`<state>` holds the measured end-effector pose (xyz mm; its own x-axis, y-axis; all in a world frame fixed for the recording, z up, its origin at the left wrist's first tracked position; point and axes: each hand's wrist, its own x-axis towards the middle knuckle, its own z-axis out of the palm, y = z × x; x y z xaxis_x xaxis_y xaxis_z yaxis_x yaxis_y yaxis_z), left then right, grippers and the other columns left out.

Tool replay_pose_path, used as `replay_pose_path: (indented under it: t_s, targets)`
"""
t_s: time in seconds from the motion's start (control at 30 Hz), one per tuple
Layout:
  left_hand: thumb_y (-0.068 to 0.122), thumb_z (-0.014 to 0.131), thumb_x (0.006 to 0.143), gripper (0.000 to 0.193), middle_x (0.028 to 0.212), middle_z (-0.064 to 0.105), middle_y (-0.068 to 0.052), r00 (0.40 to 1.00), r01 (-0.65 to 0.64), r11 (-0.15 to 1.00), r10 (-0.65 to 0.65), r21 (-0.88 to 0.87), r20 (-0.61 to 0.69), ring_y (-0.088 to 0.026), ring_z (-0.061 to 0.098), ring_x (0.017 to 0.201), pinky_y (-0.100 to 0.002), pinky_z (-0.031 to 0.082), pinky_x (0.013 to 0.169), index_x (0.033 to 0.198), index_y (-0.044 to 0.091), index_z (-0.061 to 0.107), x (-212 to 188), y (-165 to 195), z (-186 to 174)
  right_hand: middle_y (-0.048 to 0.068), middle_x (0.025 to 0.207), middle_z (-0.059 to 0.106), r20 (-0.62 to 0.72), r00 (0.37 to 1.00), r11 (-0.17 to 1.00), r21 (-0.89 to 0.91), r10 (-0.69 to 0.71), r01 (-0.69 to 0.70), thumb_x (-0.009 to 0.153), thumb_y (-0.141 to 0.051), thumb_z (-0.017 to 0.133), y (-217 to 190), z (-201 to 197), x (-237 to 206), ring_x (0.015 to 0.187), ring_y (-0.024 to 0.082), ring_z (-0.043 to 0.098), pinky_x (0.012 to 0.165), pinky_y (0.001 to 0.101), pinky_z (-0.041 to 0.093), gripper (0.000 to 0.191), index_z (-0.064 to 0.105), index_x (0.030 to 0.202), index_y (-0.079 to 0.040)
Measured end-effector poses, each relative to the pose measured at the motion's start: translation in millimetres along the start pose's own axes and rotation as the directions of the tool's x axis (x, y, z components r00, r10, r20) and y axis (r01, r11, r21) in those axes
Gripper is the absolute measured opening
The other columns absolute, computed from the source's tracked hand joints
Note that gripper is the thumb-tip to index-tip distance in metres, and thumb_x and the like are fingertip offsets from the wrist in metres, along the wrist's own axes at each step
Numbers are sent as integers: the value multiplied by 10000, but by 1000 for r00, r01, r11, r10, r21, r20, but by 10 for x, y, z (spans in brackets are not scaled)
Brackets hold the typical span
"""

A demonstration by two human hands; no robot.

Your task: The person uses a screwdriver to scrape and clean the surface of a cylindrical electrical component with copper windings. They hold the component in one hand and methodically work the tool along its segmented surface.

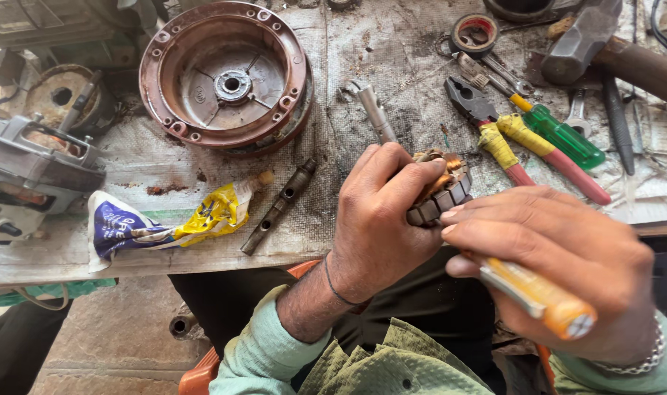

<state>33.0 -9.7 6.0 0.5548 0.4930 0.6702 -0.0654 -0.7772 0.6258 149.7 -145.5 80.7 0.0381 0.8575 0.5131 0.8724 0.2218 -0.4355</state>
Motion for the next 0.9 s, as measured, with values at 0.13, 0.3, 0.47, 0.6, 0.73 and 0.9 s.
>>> replay_pose_path:
  t_s: [0.13,0.3,0.47,0.6,0.73,0.9]
  targets:
    - [103,824,776,370,945,560,-80,1000,11,1000,-11,-22,-2,-257,604,855,-369,513,764,1116,39,692,12,-15,-26,142,1003,728,-4,992,991,-57,-125,124,778,-149,790,15,34,35,977,312,741,863,426,579,304,681,1031,-21]
    - [98,813,779,374,909,562,-86,1000,3,1000,-3,-12,0,-260,606,871,-373,515,782,1129,42,693,10,-22,-44,144,1004,730,-10,988,985,-87,-152,150,802,-137,792,-10,74,38,991,329,738,864,439,578,294,672,1039,-13]
    - [112,838,754,392,937,556,-94,1000,4,1000,-4,-18,2,-264,603,865,-376,510,774,1106,42,680,6,-34,-33,117,985,732,-22,997,997,-9,-71,71,781,-101,766,31,65,44,980,289,748,882,413,583,266,691,1030,-46]
    - [111,866,759,413,961,557,-93,1000,-6,999,6,-34,-5,-261,606,858,-373,509,770,1117,53,668,21,-49,-19,54,987,758,-24,996,987,139,86,-82,831,-131,793,149,19,62,942,211,775,850,335,612,201,698,1001,-83]
    - [107,876,743,431,961,563,-93,1000,9,1000,-9,-29,1,-261,609,855,-370,509,757,1119,58,671,23,-52,-22,45,1018,748,1,998,987,146,66,-65,866,-136,773,227,-18,41,1000,217,768,926,342,599,213,693,1052,-70]
    - [128,887,747,460,940,574,-91,1000,-3,1000,4,-27,15,-264,615,885,-369,517,785,1146,62,666,51,-49,-34,74,1028,751,-6,991,970,206,133,-129,887,-74,710,242,12,9,965,205,769,860,318,614,160,686,1033,-12]
